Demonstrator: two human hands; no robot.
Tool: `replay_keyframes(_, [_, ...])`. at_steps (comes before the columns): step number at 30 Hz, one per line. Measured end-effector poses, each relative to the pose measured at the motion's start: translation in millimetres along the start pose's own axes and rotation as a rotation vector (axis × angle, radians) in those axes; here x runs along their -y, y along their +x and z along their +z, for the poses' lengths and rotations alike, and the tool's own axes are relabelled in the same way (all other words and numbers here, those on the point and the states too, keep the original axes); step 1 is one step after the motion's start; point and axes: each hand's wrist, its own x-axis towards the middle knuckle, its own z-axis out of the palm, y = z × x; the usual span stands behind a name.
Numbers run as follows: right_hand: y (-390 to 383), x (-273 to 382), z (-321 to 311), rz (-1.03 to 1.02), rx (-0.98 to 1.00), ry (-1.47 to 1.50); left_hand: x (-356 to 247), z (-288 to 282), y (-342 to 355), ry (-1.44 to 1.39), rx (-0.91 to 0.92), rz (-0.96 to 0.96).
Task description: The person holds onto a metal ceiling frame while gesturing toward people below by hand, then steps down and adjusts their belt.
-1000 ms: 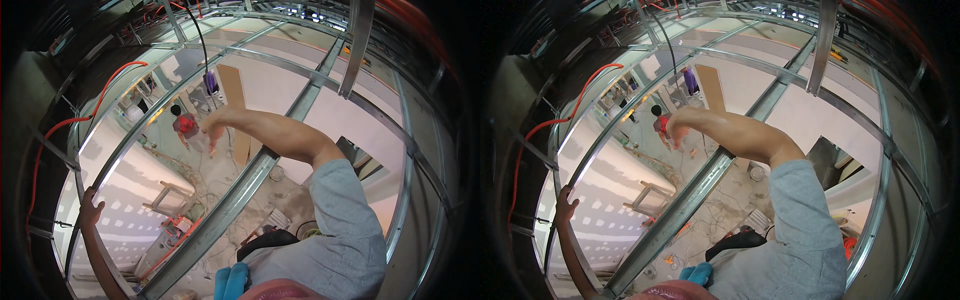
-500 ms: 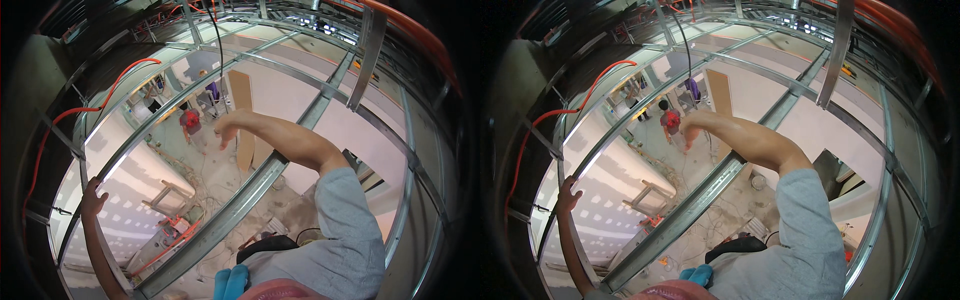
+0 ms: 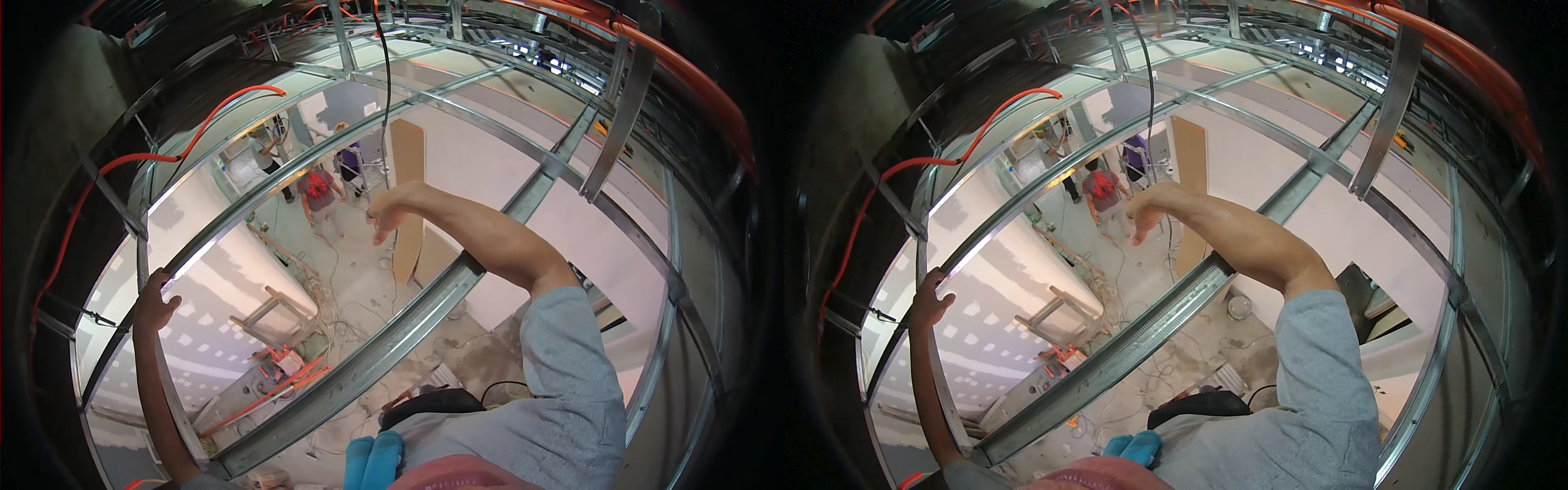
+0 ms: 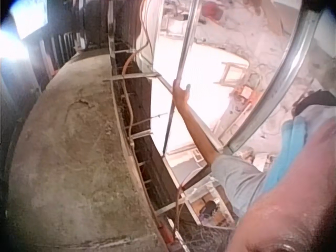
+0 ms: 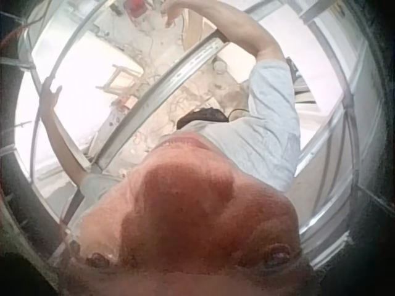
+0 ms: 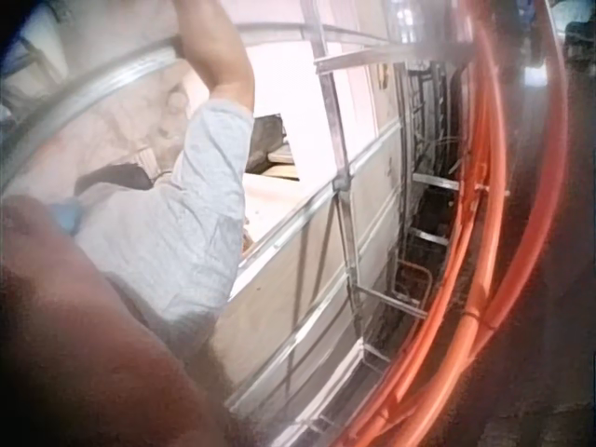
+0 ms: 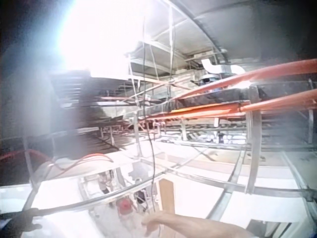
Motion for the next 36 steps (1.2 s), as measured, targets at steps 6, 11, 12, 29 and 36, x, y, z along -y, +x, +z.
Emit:
replay_keyframes(6, [-3, 1, 0, 0.03, -0.009, 0.0, 1, 2, 0, -0.002, 0.004, -0.006])
replay_keyframes(11, [-3, 0, 0, 0.04, 0.0, 0.013, -6, -1, -2, 0.014, 0.007, -0.021])
replay_keyframes(12, [-3, 0, -1, 0.033, 0.002, 0.008, -3, -1, -2, 0.014, 0.004, -0.015])
replay_keyframes(29, [-4, 0, -1, 0.022, -0.058, -0.004, 4, 2, -1, -0.026, 0.022, -0.005])
replay_keyframes(36, [-2, -1, -1, 0.029, -0.11, -0.027, -1, 1, -1, 0.023, -0.009, 0.004])
